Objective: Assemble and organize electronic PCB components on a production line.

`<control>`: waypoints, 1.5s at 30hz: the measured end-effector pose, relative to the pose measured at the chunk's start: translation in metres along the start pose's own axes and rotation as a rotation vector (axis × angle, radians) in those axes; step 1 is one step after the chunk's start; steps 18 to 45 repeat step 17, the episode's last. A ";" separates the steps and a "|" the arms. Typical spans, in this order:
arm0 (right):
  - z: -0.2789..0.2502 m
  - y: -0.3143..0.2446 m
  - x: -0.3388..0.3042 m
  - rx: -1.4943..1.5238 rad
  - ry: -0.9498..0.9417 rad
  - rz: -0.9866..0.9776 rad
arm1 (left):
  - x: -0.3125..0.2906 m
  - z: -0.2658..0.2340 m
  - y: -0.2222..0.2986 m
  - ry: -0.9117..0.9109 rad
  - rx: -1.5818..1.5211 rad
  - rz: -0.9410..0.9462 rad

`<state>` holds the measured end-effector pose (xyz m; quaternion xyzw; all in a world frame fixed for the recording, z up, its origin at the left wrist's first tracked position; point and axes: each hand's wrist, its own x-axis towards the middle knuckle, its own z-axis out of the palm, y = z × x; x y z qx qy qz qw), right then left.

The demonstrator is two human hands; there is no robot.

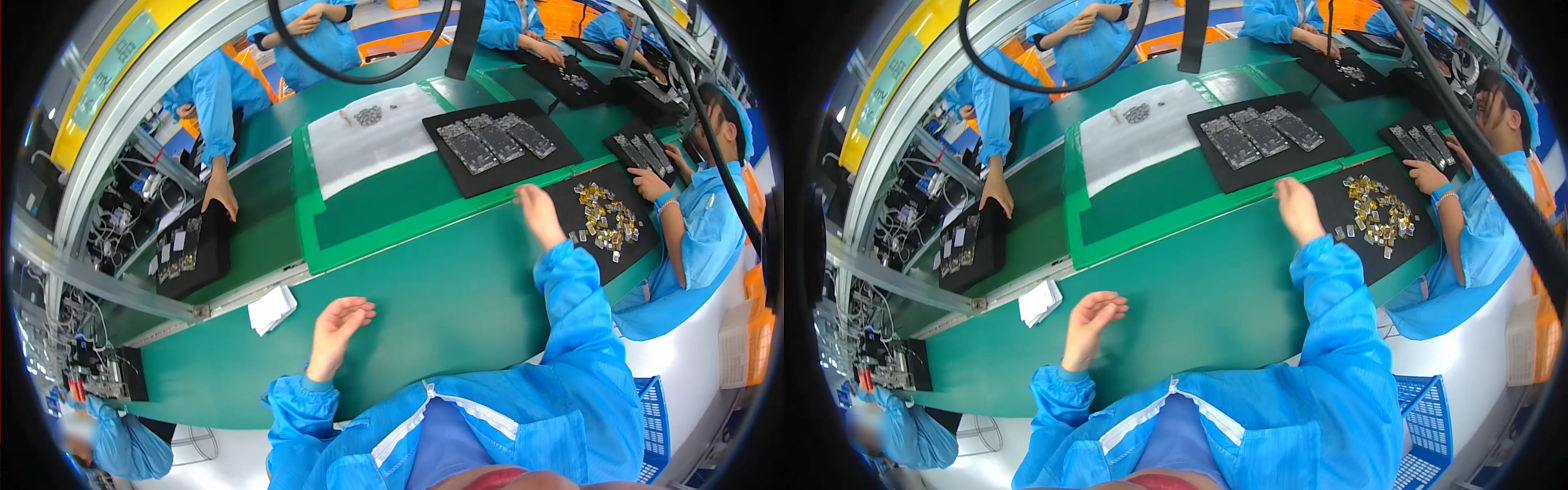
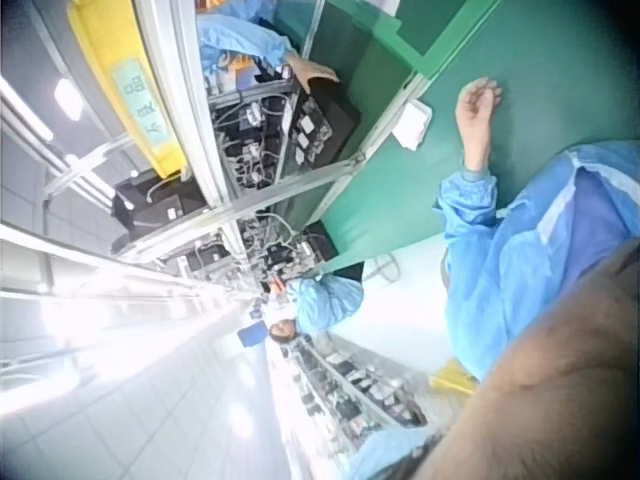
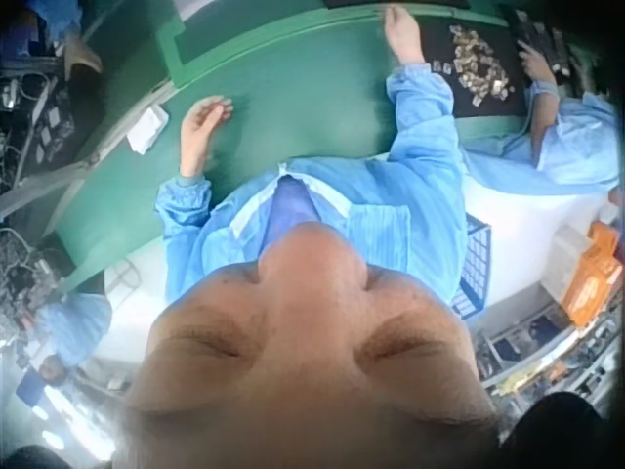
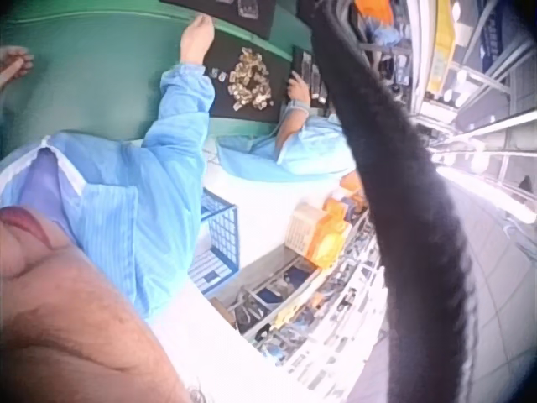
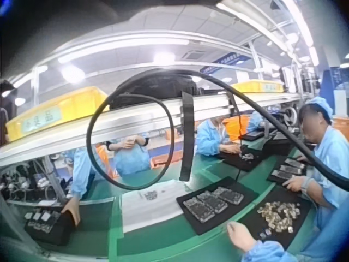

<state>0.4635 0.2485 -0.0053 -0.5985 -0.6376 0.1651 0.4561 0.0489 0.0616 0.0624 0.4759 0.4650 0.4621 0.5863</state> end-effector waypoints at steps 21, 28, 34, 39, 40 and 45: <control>-0.157 -0.314 -0.117 0.522 0.219 -0.918 | -0.195 0.043 0.243 0.779 1.042 1.786; -0.157 -0.314 -0.117 0.522 0.219 -0.918 | -0.195 0.043 0.243 0.779 1.042 1.786; -0.157 -0.314 -0.117 0.522 0.219 -0.918 | -0.195 0.043 0.243 0.779 1.042 1.786; -0.157 -0.314 -0.117 0.522 0.219 -0.918 | -0.195 0.043 0.243 0.779 1.042 1.786; -0.157 -0.314 -0.117 0.522 0.219 -0.918 | -0.195 0.043 0.243 0.779 1.042 1.786; -0.157 -0.314 -0.117 0.522 0.219 -0.918 | -0.195 0.043 0.243 0.779 1.042 1.786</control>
